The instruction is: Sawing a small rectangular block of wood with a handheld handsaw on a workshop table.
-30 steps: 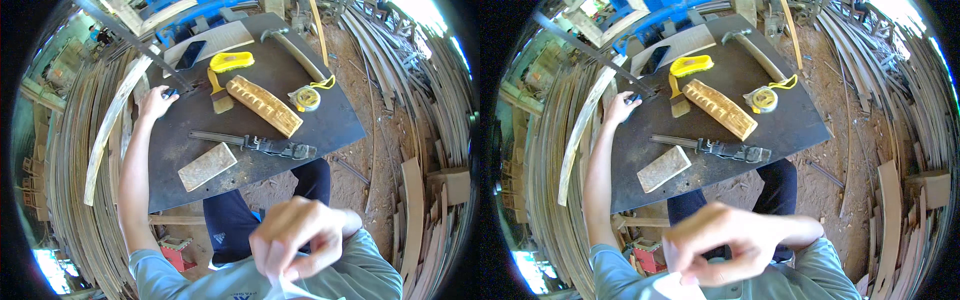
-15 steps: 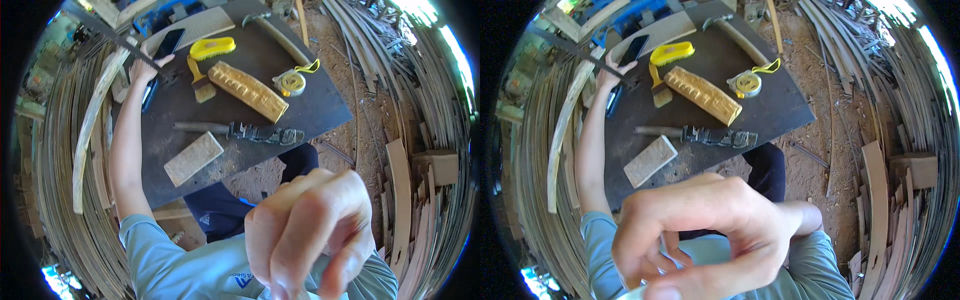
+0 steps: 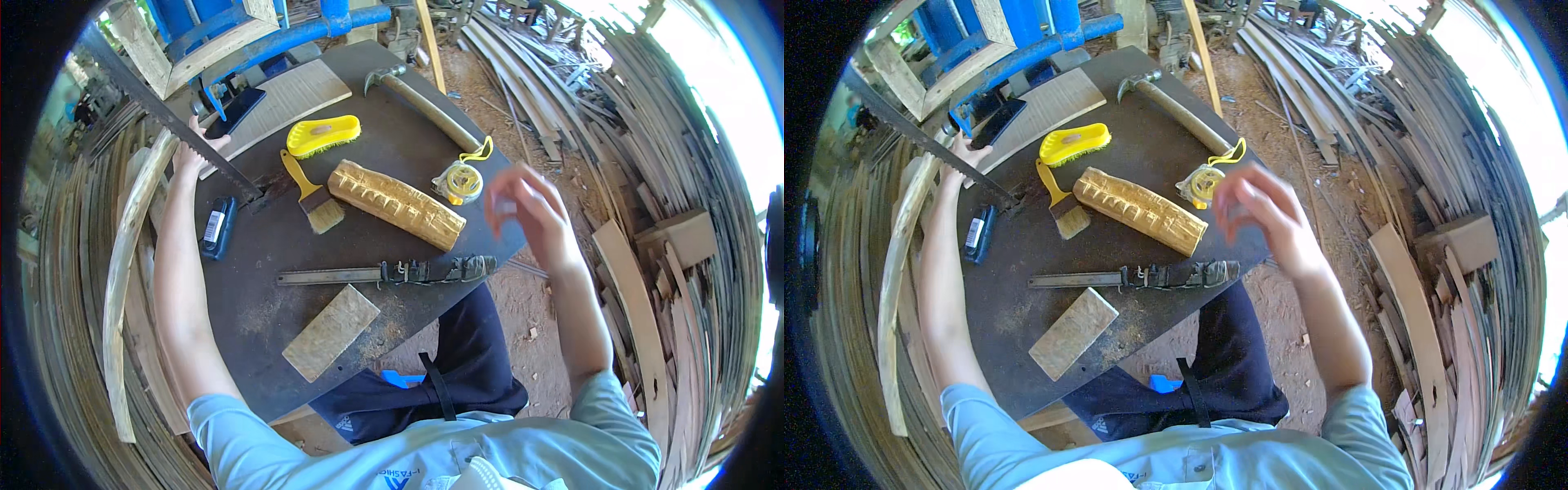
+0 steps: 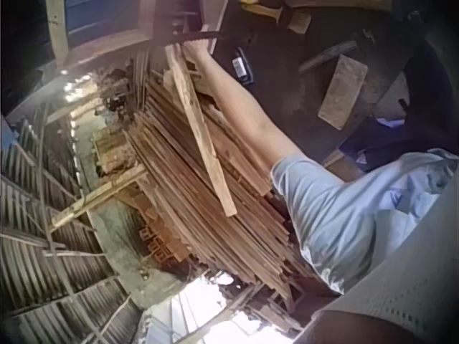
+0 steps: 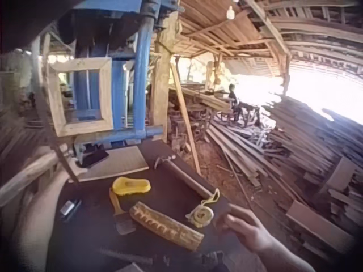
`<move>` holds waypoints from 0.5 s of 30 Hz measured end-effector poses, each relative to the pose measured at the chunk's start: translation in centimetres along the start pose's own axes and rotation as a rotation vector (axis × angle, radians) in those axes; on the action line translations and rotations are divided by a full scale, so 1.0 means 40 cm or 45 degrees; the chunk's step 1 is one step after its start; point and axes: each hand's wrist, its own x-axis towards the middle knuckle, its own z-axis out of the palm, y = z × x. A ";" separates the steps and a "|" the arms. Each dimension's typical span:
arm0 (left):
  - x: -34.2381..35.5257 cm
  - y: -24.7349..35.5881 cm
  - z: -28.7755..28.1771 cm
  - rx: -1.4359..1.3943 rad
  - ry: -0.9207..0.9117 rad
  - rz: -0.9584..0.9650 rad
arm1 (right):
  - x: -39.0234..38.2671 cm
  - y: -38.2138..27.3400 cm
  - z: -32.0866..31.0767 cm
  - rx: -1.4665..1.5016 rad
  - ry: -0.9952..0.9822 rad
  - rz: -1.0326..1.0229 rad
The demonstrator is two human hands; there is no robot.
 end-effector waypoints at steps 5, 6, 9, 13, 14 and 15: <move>-0.157 0.167 -0.085 0.036 -0.056 0.106 | 0.269 0.072 -0.050 -0.873 -0.043 -0.225; -0.216 0.158 -0.127 -0.036 -0.055 0.045 | 0.303 0.074 -0.008 -0.850 -0.057 -0.226; -0.434 0.176 -0.285 -0.107 -0.187 -0.081 | 0.342 0.081 0.106 -1.212 -0.294 -0.330; -0.792 0.292 -0.447 -0.482 -0.160 -0.032 | 0.280 0.096 0.142 -1.265 -0.389 -0.680; -0.876 0.321 -0.475 -0.575 -0.173 0.024 | 0.258 0.093 0.143 -1.236 -0.437 -0.721; -0.959 0.339 -0.487 -0.577 -0.153 0.122 | 0.225 0.081 0.152 -1.250 -0.527 -0.642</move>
